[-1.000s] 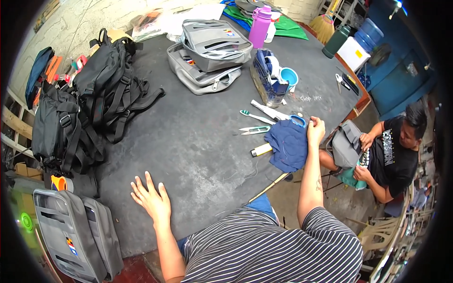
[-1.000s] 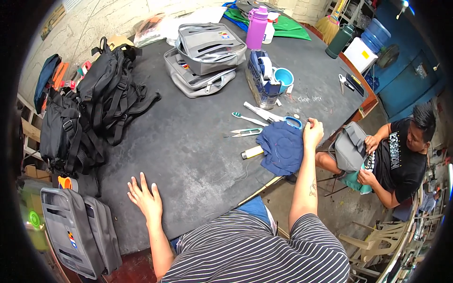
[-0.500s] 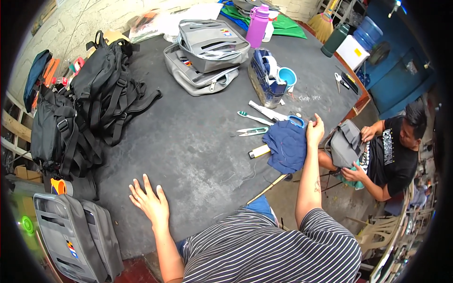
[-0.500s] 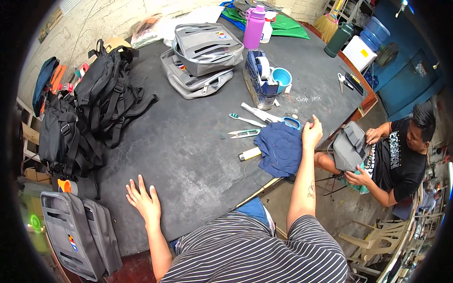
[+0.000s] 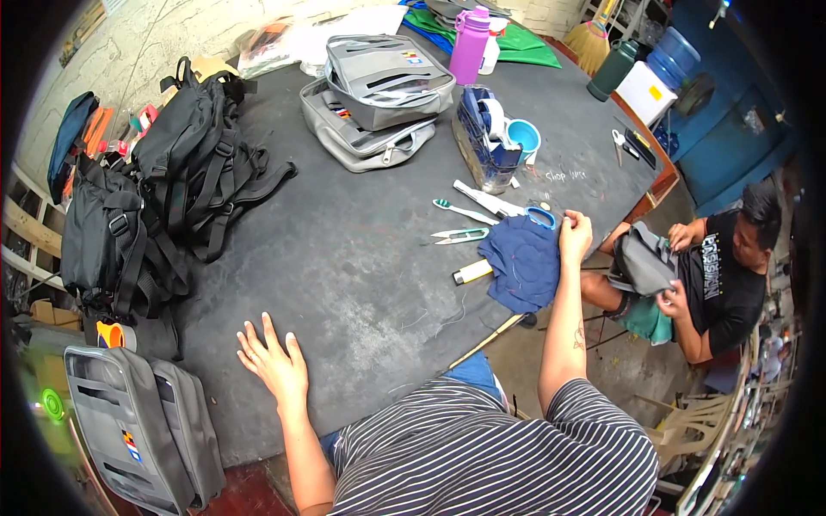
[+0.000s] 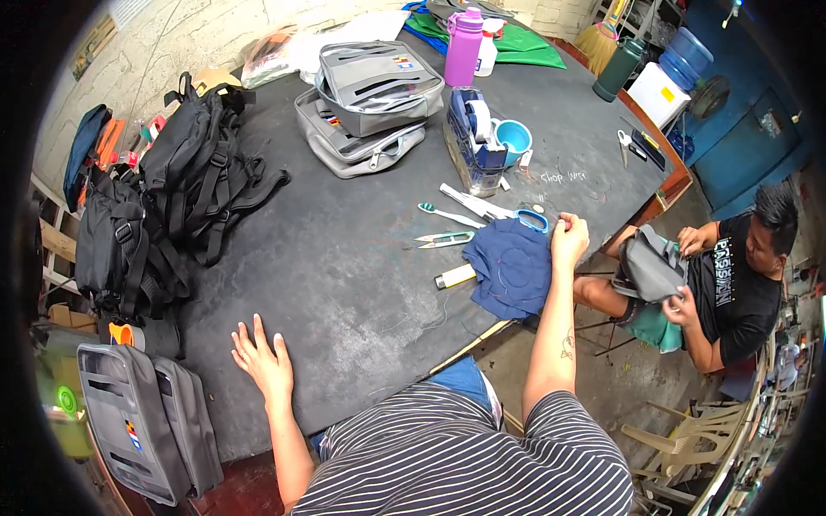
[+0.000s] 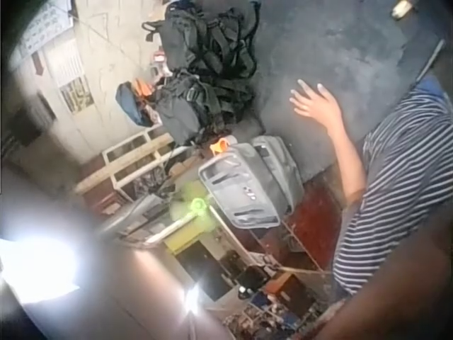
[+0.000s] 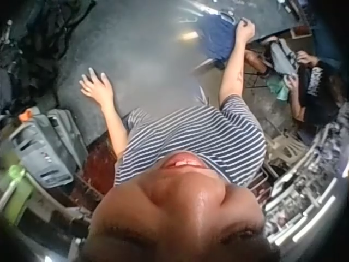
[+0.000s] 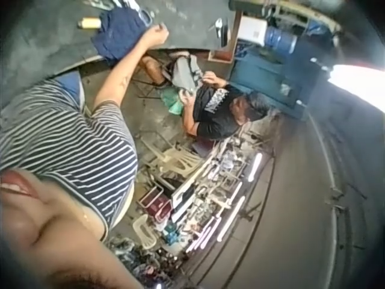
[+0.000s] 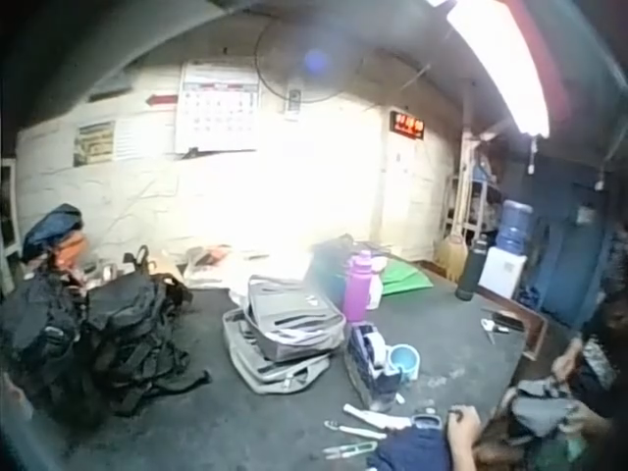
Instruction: Inspecting and finishing the assembly of a grey fabric bag by adjusting straps and sealing threads with a lighter.
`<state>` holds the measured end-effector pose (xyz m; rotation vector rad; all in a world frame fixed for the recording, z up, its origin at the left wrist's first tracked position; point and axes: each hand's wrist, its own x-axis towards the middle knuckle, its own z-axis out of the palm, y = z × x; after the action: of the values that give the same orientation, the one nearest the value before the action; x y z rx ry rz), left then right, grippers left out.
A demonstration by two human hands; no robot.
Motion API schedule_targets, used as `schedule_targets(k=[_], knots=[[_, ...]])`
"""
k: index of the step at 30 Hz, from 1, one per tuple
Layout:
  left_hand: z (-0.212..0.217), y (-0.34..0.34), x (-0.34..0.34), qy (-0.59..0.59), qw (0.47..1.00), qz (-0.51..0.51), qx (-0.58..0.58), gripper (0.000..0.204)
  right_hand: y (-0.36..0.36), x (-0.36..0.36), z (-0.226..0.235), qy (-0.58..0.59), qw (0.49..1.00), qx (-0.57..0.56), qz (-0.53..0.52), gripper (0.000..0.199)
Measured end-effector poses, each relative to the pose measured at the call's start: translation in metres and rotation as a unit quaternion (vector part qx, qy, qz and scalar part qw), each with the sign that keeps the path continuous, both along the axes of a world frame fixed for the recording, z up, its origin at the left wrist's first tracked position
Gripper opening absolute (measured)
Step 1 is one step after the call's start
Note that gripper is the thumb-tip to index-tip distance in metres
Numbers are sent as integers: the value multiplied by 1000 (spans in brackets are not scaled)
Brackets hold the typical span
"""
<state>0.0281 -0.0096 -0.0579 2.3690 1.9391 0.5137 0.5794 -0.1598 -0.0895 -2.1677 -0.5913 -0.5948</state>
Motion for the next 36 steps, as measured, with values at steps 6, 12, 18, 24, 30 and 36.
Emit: schedule_targets(k=[6,12,18,24,30,36], knots=[[-2,0,0,-3,1000,-2,4,56,1,-2,2,4,1000,7,6,15],[-1,1,0,-3,1000,-4,4,57,0,1,-1,4,1000,0,3,15],[1,1,-1,-5,1000,-4,2,57,-3,8,-4,-14,999,37,11,13],[1,1,1,-3,1000,-9,8,56,14,-67,47,-38,990,111,79,15],[1,-1,0,5,1000,-2,11,54,51,-140,82,8,931,-150,334,20],[0,0,-1,-9,1000,-15,9,56,39,-150,90,159,928,-327,83,84]])
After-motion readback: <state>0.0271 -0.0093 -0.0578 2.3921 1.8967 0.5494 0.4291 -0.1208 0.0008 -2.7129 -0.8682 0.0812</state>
